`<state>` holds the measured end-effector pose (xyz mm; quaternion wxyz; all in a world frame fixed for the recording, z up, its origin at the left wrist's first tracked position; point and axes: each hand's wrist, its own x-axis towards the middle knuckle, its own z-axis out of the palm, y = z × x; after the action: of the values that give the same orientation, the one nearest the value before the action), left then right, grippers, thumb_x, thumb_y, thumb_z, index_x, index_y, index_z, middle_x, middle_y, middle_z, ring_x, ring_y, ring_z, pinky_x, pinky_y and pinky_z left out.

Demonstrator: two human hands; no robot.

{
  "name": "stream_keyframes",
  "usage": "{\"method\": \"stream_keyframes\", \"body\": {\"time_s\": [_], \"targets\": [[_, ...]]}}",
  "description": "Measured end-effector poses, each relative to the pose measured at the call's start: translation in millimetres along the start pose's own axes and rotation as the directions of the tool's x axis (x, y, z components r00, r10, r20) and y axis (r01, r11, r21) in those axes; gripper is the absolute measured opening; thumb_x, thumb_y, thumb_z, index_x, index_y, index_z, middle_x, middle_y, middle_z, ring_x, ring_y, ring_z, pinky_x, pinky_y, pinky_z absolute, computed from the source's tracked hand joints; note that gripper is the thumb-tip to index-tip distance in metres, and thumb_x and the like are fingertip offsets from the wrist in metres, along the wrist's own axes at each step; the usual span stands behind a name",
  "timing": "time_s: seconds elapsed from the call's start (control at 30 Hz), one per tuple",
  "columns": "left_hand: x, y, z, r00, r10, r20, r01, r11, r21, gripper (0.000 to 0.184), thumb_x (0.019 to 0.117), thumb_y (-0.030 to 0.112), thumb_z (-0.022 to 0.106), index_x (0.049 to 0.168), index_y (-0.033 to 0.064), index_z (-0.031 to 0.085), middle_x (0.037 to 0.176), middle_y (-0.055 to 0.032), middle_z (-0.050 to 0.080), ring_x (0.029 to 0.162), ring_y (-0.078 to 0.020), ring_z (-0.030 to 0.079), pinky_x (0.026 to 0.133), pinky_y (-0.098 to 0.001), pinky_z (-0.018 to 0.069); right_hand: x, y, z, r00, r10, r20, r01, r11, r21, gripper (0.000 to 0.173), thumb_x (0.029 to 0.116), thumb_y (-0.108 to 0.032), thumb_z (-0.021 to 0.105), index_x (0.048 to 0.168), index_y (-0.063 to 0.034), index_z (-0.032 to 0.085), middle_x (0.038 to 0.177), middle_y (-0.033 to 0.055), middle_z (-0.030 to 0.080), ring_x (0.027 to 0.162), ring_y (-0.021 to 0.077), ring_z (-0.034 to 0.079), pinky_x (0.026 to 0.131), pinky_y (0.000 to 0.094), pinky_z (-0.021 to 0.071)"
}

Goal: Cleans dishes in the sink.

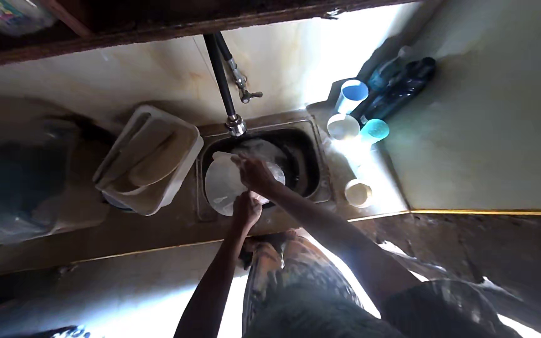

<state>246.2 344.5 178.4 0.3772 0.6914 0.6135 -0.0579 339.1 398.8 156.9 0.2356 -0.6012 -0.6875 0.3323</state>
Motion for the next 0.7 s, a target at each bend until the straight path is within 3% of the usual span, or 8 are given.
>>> {"method": "stream_keyframes", "body": {"time_s": [0.1,0.17,0.27,0.4,0.47,0.53,0.63,0.7], "targets": [[-5,6,14,0.998,-0.003,0.068,0.006,0.999,-0.042,0.039,0.1052,0.008,0.045,0.138,-0.0102,0.052,0.133,-0.0305,0.059,0.129,-0.0393,0.055,0.112,-0.0486,0.0397,-10,-19,-27,0.954,0.232,0.19,-0.217,0.971,-0.098,0.065,0.1001,-0.004,0.057,0.158,-0.0057,0.028,0.136,0.0252,0.058,0.111,0.041,0.068,0.094,0.0556,0.0555],[-12,-2,15,0.99,0.13,0.046,-0.122,0.98,-0.155,0.04,0.1065,0.01,0.043,0.141,-0.0085,0.052,0.132,-0.0291,0.061,0.126,-0.0369,0.058,0.111,-0.046,0.042,-18,-12,-40,0.937,0.234,0.26,-0.189,0.964,-0.186,0.052,0.1022,-0.005,0.055,0.152,0.0011,0.039,0.134,0.0281,0.059,0.119,0.0438,0.063,0.099,0.0572,0.0515],[-11,-33,-4,0.903,0.242,-0.356,-0.325,0.925,-0.195,0.045,0.0967,0.02,0.068,0.137,0.0011,0.061,0.135,-0.0201,0.064,0.124,-0.0321,0.062,0.107,-0.0489,0.0482,-17,27,-65,0.925,0.148,0.351,-0.057,0.965,-0.255,0.04,0.1034,-0.011,0.054,0.143,-0.0045,0.056,0.122,0.0251,0.067,0.115,0.042,0.065,0.1,0.0582,0.0501],[36,-67,-47,0.896,0.395,-0.202,-0.348,0.909,0.23,0.085,0.0859,0.04,0.079,0.155,0.0072,0.042,0.165,-0.0202,0.03,0.155,-0.0432,0.015,0.122,-0.0688,0.0048,-24,64,-66,0.897,-0.241,0.37,0.339,0.913,-0.229,0.041,0.1005,-0.006,0.057,0.141,-0.0061,0.061,0.126,0.0198,0.07,0.114,0.0386,0.068,0.102,0.056,0.0502],[48,-63,-48,0.935,0.354,0.019,-0.341,0.884,0.32,0.056,0.0963,0.039,0.07,0.145,0.014,0.059,0.149,-0.0209,0.053,0.144,-0.0418,0.041,0.122,-0.0675,0.011,-27,72,-58,0.861,-0.386,0.331,0.463,0.865,-0.194,0.036,0.1003,-0.006,0.059,0.136,-0.0022,0.065,0.132,0.0196,0.068,0.119,0.0378,0.067,0.104,0.0556,0.0498],[46,-53,-37,0.954,0.244,0.176,-0.296,0.864,0.408,0.057,0.1048,0.037,0.055,0.156,0.0149,0.043,0.132,-0.02,0.064,0.13,-0.0363,0.057,0.12,-0.0605,0.0256,-28,87,-52,0.827,-0.506,0.247,0.555,0.805,-0.21,0.031,0.1027,-0.012,0.058,0.13,-0.0013,0.068,0.127,0.0188,0.071,0.113,0.0371,0.071,0.098,0.0555,0.0543],[31,-43,-23,0.973,0.179,0.148,-0.219,0.916,0.336,0.058,0.109,0.028,0.044,0.16,0.0055,0.028,0.12,-0.0284,0.065,0.116,-0.0429,0.063,0.104,-0.0565,0.0459,-26,98,-51,0.82,-0.552,0.151,0.571,0.804,-0.167,0.03,0.1044,-0.02,0.057,0.123,-0.0027,0.073,0.117,0.0162,0.075,0.105,0.0336,0.074,0.092,0.0534,0.0575],[24,-35,-23,0.987,0.15,0.064,-0.161,0.953,0.255,0.058,0.109,0.025,0.045,0.162,0.0115,0.026,0.111,-0.0284,0.068,0.107,-0.0447,0.066,0.097,-0.0588,0.0489,-25,87,-56,0.924,-0.347,0.16,0.36,0.931,-0.065,0.032,0.1075,-0.023,0.052,0.127,-0.0068,0.072,0.118,0.0143,0.075,0.11,0.0309,0.072,0.101,0.0532,0.0525]]}}
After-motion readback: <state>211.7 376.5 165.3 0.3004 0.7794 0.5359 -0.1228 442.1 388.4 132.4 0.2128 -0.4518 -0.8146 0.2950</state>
